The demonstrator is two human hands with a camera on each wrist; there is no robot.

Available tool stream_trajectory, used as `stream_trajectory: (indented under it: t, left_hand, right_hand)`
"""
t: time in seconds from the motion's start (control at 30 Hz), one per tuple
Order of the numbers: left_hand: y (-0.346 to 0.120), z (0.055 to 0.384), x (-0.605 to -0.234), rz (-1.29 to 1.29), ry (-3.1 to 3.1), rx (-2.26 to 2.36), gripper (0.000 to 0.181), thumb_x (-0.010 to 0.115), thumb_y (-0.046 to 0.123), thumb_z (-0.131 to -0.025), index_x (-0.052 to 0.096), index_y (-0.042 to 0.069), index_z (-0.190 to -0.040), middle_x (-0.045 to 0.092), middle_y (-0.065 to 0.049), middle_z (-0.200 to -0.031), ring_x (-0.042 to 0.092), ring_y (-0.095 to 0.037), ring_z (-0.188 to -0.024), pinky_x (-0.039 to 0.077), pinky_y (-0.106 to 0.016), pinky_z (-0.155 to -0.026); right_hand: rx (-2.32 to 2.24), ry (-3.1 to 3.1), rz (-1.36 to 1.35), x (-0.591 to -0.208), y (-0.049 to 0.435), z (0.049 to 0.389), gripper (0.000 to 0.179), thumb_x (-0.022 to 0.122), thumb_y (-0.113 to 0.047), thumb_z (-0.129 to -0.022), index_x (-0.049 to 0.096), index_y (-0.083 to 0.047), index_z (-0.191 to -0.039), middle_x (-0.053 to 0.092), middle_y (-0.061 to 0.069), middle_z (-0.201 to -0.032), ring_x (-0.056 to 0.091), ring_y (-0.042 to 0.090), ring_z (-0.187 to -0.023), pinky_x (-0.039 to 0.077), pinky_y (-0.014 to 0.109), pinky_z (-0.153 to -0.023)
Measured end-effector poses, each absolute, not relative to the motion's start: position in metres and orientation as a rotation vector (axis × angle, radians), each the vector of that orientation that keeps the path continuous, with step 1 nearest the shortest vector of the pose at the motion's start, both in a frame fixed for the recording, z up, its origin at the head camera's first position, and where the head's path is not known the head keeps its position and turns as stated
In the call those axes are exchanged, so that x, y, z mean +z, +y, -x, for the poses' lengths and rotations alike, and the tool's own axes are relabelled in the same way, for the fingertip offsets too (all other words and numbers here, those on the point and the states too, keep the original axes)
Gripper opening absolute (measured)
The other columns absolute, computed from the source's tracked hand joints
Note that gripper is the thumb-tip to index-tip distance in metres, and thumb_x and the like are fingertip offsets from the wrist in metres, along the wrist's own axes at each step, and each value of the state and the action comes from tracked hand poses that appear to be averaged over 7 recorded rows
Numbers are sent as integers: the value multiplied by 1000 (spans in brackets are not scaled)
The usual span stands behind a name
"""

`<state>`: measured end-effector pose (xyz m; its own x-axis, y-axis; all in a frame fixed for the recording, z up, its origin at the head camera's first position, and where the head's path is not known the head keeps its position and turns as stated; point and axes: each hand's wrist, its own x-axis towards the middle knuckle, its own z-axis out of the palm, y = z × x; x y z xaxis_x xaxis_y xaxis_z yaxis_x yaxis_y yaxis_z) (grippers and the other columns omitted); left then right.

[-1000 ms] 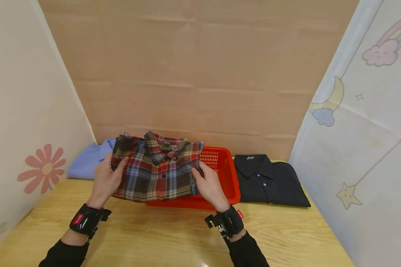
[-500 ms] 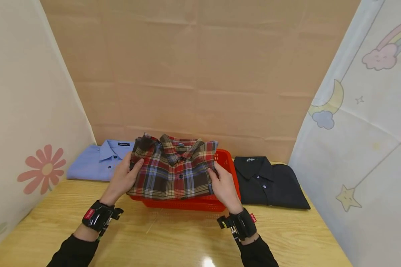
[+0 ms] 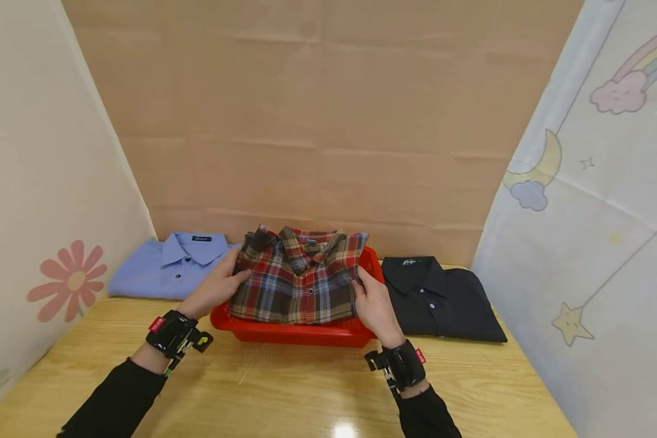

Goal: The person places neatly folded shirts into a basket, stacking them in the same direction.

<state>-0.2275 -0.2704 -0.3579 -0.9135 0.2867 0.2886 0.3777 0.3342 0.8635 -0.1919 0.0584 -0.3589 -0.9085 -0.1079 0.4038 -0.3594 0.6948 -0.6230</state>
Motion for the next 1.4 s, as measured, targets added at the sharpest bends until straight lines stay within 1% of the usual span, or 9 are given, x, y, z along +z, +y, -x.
stream_trajectory:
  t: [0.07,0.17,0.33,0.63,0.93,1.03,1.13,1.23,1.4]
  left_hand:
    - [-270,230,-359,620,-2485,-1704,44,41,9,-104,26,9,-146,37,-18,-147,36,-35,-137,29,-56,-113]
    - [-269,231,-361,620,-2490,-1707,44,41,7,-104,26,10,-146,38,-16,-147,36,-34,-138,30,-55,-113]
    - [-266,233,-362,619,-2515,-1619,45,42,5,-103,28,9,-146,37,-18,-149,31,-34,-142,27,-55,-115]
    - [-260,236,-369,582,-2639,-1387,50,43,9,-103,24,3,-150,32,-23,-155,31,-38,-144,30,-56,-114]
    - [-256,240,-374,601,-2679,-1123,50,46,8,-101,27,-4,-146,42,-31,-146,49,-43,-129,40,-55,-105]
    - [-254,241,-373,617,-2707,-1072,51,47,8,-101,27,-5,-147,62,-31,-116,64,-38,-97,50,-47,-85]
    - [-252,242,-373,613,-2741,-1052,52,47,7,-101,26,-4,-147,56,-15,-73,54,-24,-62,42,-35,-62]
    - [-250,242,-374,617,-2765,-1025,51,47,7,-101,25,-4,-147,45,-6,-62,44,-19,-54,35,-30,-57]
    - [-247,243,-377,661,-2763,-974,47,48,5,-100,28,-4,-142,60,-18,-77,54,-22,-63,39,-31,-61]
  right_hand:
    - [1066,-2614,-380,-359,60,193,50,45,-9,-104,32,4,-150,51,28,-139,59,41,-112,49,46,-91]
    - [1084,-2656,-413,-359,61,193,52,44,-5,-103,29,2,-152,37,27,-152,52,40,-126,46,48,-95]
    - [1040,-2708,-414,-360,61,196,53,44,-2,-100,33,-3,-152,44,25,-148,56,33,-104,42,37,-77]
    - [1002,-2726,-429,-366,60,197,57,43,6,-93,37,-1,-150,48,24,-145,55,35,-121,46,50,-99]
    - [956,-2775,-419,-370,58,199,57,42,8,-91,37,4,-148,67,25,-108,45,19,-58,36,30,-58]
    - [924,-2809,-410,-371,57,200,58,42,9,-90,37,5,-148,66,21,-90,39,16,-53,34,29,-56]
    - [880,-2839,-398,-372,56,202,58,43,9,-90,37,6,-147,62,17,-76,36,15,-52,33,29,-56]
    - [845,-2840,-396,-374,56,204,58,44,10,-89,38,6,-146,66,16,-85,42,16,-56,36,30,-59]
    - [815,-2812,-409,-377,55,206,59,46,12,-85,45,1,-143,69,17,-110,57,18,-73,48,34,-74]
